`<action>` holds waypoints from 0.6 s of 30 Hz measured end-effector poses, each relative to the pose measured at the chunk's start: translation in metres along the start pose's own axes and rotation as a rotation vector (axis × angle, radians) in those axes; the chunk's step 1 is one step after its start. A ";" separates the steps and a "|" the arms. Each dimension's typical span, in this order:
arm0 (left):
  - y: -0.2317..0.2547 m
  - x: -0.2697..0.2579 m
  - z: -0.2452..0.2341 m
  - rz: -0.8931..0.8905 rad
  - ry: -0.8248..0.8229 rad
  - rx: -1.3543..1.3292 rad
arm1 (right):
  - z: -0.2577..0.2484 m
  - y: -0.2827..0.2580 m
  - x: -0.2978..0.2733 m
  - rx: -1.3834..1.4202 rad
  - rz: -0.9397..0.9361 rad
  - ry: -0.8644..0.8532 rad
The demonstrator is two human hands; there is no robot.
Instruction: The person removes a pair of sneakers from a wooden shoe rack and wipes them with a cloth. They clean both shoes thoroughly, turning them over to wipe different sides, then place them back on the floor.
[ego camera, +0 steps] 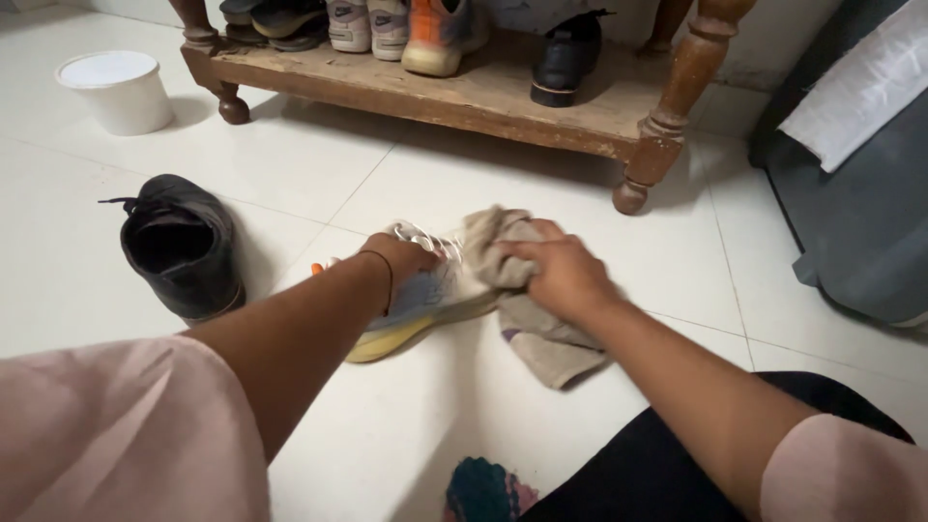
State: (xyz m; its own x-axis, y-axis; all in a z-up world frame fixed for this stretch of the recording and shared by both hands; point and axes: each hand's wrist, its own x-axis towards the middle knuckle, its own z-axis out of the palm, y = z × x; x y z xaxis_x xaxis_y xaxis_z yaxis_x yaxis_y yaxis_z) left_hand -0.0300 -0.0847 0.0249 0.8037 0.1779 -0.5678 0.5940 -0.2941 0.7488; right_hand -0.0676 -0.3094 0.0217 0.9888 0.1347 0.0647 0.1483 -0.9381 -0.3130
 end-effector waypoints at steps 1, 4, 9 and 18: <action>-0.002 0.004 -0.001 0.000 -0.003 0.000 | -0.001 0.010 0.000 -0.001 0.003 -0.001; -0.007 0.006 -0.001 0.117 -0.031 -0.017 | -0.004 0.033 -0.003 0.014 0.043 0.114; -0.010 -0.006 -0.003 0.161 -0.021 0.011 | -0.007 0.024 -0.009 0.212 0.018 0.405; -0.027 0.054 0.002 0.240 0.029 0.101 | 0.007 -0.046 -0.039 -0.026 -0.252 0.021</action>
State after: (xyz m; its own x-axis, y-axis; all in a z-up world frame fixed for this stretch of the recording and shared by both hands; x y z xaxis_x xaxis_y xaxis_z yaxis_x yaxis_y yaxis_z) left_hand -0.0025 -0.0688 -0.0263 0.9226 0.1183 -0.3673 0.3814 -0.4234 0.8217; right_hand -0.1128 -0.2690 0.0270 0.9201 0.3586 0.1575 0.3890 -0.8837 -0.2602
